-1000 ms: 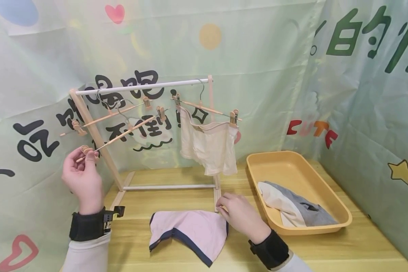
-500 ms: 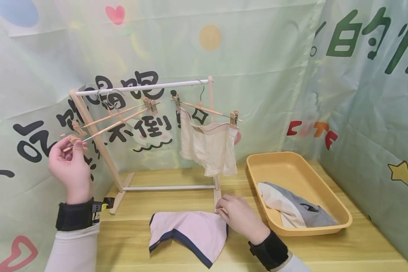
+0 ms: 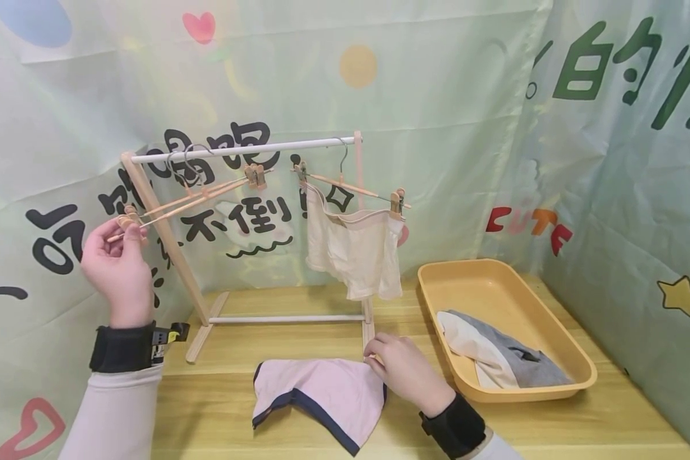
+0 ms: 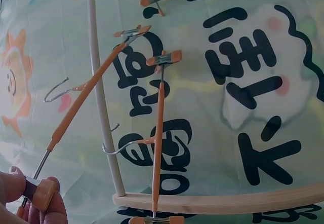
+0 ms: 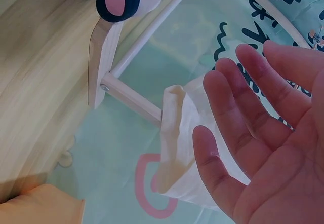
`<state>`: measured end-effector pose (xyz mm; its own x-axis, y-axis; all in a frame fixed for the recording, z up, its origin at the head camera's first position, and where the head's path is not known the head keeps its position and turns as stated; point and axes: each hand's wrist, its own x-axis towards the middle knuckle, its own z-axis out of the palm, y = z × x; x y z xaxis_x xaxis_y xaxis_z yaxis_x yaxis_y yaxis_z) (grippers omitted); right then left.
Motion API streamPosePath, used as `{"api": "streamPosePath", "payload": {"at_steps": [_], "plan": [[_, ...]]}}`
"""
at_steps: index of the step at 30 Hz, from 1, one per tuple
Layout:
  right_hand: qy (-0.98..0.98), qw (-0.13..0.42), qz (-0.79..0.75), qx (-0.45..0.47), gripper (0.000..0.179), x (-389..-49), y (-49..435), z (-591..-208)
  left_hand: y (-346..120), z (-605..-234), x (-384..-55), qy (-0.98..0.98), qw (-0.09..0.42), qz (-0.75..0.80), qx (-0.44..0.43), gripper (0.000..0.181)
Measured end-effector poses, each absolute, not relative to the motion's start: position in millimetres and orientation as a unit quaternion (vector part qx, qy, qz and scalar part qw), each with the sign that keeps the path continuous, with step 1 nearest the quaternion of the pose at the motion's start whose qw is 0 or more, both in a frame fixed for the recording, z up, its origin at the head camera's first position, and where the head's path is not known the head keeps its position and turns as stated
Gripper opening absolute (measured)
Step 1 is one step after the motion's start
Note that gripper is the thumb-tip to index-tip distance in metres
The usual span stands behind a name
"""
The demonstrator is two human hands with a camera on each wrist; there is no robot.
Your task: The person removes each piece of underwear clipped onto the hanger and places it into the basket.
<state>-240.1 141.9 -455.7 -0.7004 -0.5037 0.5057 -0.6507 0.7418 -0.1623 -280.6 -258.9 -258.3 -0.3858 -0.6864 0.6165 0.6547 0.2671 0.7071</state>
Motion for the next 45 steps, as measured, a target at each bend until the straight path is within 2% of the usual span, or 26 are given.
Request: {"api": "streamPosePath", "payload": {"at_steps": [10, 25, 45], "plan": [[-0.906, 0.226, 0.164, 0.318, 0.007, -241, 142, -458, -264, -256, -294, -0.569, 0.553, -0.609, 0.015, 0.018], [-0.913, 0.213, 0.171, 0.304, 0.009, -240, 145, -461, -265, -253, -311, -0.579, 0.519, -0.627, 0.053, 0.027], [-0.907, 0.212, 0.184, 0.313, 0.008, -239, 143, -456, -265, -249, -322, -0.587, 0.51, -0.625, 0.06, 0.027]]}}
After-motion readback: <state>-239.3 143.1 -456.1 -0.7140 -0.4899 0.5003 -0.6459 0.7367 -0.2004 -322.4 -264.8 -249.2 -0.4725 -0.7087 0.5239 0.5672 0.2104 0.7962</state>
